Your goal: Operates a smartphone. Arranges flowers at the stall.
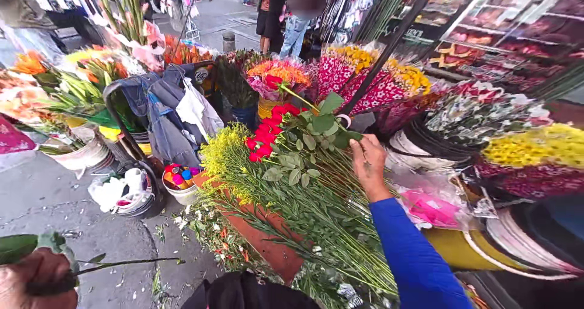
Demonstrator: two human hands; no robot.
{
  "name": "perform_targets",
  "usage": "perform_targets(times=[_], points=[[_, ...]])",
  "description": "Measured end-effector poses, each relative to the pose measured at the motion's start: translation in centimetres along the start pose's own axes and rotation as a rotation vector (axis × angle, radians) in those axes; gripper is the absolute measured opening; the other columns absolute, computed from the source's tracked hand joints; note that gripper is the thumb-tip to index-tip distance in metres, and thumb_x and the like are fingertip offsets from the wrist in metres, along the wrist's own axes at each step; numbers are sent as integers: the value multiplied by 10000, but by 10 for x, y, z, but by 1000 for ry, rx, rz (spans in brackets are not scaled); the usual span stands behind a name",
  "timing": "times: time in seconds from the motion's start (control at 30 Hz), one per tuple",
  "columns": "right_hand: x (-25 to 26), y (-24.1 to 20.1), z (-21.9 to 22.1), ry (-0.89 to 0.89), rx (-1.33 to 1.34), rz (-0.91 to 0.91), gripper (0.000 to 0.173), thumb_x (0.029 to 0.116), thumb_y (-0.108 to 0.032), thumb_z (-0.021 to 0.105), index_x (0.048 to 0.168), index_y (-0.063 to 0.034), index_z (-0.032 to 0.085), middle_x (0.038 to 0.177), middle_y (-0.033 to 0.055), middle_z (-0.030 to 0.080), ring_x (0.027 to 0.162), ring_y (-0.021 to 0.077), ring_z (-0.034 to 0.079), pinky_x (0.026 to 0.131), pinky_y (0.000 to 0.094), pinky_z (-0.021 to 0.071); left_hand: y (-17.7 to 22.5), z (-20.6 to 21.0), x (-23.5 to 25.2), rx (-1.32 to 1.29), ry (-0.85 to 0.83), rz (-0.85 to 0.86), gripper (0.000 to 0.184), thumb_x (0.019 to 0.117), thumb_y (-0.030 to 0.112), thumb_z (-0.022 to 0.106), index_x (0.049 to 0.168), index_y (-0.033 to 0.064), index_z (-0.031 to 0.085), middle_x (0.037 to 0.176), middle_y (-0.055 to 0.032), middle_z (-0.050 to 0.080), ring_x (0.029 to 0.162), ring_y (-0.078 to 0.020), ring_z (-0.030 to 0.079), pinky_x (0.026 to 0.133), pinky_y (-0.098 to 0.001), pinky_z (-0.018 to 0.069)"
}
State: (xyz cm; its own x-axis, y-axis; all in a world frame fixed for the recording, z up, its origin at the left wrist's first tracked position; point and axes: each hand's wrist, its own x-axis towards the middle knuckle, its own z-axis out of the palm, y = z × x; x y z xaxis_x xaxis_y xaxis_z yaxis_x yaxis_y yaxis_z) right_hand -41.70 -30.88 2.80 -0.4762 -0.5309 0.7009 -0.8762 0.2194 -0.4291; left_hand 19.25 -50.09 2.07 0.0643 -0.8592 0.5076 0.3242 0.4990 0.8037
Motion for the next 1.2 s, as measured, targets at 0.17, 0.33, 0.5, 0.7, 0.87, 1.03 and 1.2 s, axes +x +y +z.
perform_targets(times=[0.17,0.33,0.5,0.7,0.87,1.03,1.2], points=[[-22,-122,-50,64,118,-61,339,1061,-183,500,1231,68,651,1129,197,694,1001,158,674,920,322,544,-32,-3,-15,214,-154,-82,334,1034,458,550,1227,186,548,847,168,619,693,16,590,646,-181,528],[-112,-225,-36,-59,746,497,224,973,11,530,966,-151,685,745,-112,678,593,-15,594,550,142,513,-64,-9,-17,151,-309,-81,338,1070,352,486,1135,51,626,844,105,643,674,23,558,627,-186,500],[-183,-292,37,-356,1219,716,371,1004,14,459,1027,-204,758,957,-47,778,861,54,727,799,247,614,-63,12,-32,-115,-478,-121,388,1089,203,445,1320,-90,552,1176,-115,725,1037,-163,721,951,-366,599],[-222,-358,100,-672,1159,753,302,1059,-19,362,1269,-3,578,1090,4,677,1036,23,627,949,228,518,-38,4,-45,-47,-563,-173,399,1046,132,505,1354,-121,537,1348,-161,629,1236,-60,587,1100,-265,455],[-232,-387,144,-706,1279,830,313,980,65,386,1083,-83,642,964,-67,722,935,-17,665,878,191,553,-48,-32,-58,118,-707,-347,408,982,116,610,1302,-132,563,1234,-172,665,1164,-75,614,1050,-251,472],[-273,-335,196,-794,1230,914,298,1067,-78,427,1327,18,536,1129,59,678,1011,57,645,888,230,553,-34,-25,-53,108,-666,-127,364,1018,123,568,1265,-144,562,1173,-166,672,1103,-40,617,1012,-201,475],[-276,-342,209,-677,1310,1022,244,940,122,548,1124,-7,645,1003,45,711,926,101,687,870,287,594,-54,-11,-58,87,-635,-163,375,1047,141,527,1287,-147,551,1223,-180,656,1135,-61,614,1032,-236,476]])
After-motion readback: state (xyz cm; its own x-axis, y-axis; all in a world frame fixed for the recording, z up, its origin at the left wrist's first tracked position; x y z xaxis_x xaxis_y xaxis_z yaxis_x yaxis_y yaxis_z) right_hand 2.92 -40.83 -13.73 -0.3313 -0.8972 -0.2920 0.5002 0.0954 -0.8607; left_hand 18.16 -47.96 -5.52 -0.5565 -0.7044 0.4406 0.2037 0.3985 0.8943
